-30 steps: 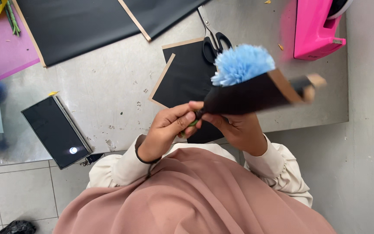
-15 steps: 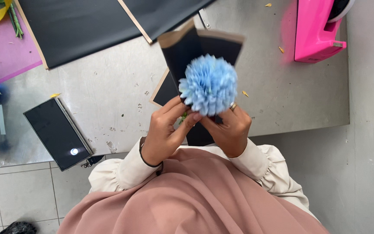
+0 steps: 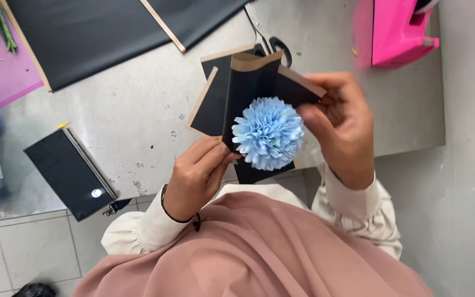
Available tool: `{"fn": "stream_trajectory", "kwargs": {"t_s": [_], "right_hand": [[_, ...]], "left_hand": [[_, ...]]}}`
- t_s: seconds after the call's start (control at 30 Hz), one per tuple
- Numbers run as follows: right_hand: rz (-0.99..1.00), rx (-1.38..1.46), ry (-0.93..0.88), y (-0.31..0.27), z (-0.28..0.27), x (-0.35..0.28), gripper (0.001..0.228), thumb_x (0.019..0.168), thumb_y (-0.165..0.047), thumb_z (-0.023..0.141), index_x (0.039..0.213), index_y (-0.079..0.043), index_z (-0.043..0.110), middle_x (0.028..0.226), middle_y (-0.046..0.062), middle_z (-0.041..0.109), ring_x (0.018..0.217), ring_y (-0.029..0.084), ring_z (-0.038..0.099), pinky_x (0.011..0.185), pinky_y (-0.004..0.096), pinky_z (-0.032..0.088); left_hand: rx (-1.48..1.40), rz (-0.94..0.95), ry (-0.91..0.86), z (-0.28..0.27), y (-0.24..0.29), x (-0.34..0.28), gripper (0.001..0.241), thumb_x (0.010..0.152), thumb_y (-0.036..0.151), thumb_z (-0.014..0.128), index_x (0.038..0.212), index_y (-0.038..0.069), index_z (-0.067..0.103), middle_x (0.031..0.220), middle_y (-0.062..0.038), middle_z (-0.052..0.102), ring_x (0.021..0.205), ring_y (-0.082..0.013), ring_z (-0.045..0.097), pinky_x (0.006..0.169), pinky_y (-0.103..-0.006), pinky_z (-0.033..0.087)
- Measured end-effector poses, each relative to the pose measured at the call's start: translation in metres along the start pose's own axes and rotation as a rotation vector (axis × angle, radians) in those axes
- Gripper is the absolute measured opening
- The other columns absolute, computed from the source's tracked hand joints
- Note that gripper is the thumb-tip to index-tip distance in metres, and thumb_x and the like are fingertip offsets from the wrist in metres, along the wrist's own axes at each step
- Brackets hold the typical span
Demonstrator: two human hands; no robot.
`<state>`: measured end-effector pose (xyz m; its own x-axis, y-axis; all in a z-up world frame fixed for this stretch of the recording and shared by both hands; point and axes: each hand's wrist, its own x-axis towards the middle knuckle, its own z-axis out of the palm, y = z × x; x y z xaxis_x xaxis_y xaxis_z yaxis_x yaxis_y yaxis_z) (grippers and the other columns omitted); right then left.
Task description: The person prepares a small bouquet by cutting pieces of black wrapping paper with scissors, folding them, and wrapping them around a blue flower.
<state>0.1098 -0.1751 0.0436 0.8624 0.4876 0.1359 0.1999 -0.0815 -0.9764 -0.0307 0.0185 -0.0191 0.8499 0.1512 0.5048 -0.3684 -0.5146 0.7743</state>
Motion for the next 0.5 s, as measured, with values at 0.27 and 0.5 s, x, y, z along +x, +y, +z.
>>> {"fn": "stream_trajectory", "kwargs": {"t_s": [0.27,0.5], "right_hand": [[-0.007,-0.111,0.009,0.083,-0.012,0.071,0.013,0.114,-0.009,0.068,0.106,0.001,0.065,0.093,0.011,0.064,0.079,0.017,0.064,0.065,0.028,0.061],[0.1,-0.884,-0.128,0.184,0.039,0.038,0.059,0.08,-0.034,0.096,0.122,-0.008,0.063,0.118,0.011,0.053,0.113,0.032,0.052,0.098,0.042,0.047]], "left_hand": [[0.056,-0.386,0.045,-0.037,-0.026,-0.008,0.029,0.107,-0.002,0.057,0.08,0.001,0.064,0.084,-0.01,0.069,0.089,-0.0218,0.073,0.075,-0.032,0.049],[-0.096,-0.699,0.191,-0.042,-0.076,-0.045,0.025,0.107,0.012,0.06,0.087,-0.001,0.069,0.096,-0.014,0.076,0.083,-0.0175,0.072,0.077,-0.0287,0.057]]}}
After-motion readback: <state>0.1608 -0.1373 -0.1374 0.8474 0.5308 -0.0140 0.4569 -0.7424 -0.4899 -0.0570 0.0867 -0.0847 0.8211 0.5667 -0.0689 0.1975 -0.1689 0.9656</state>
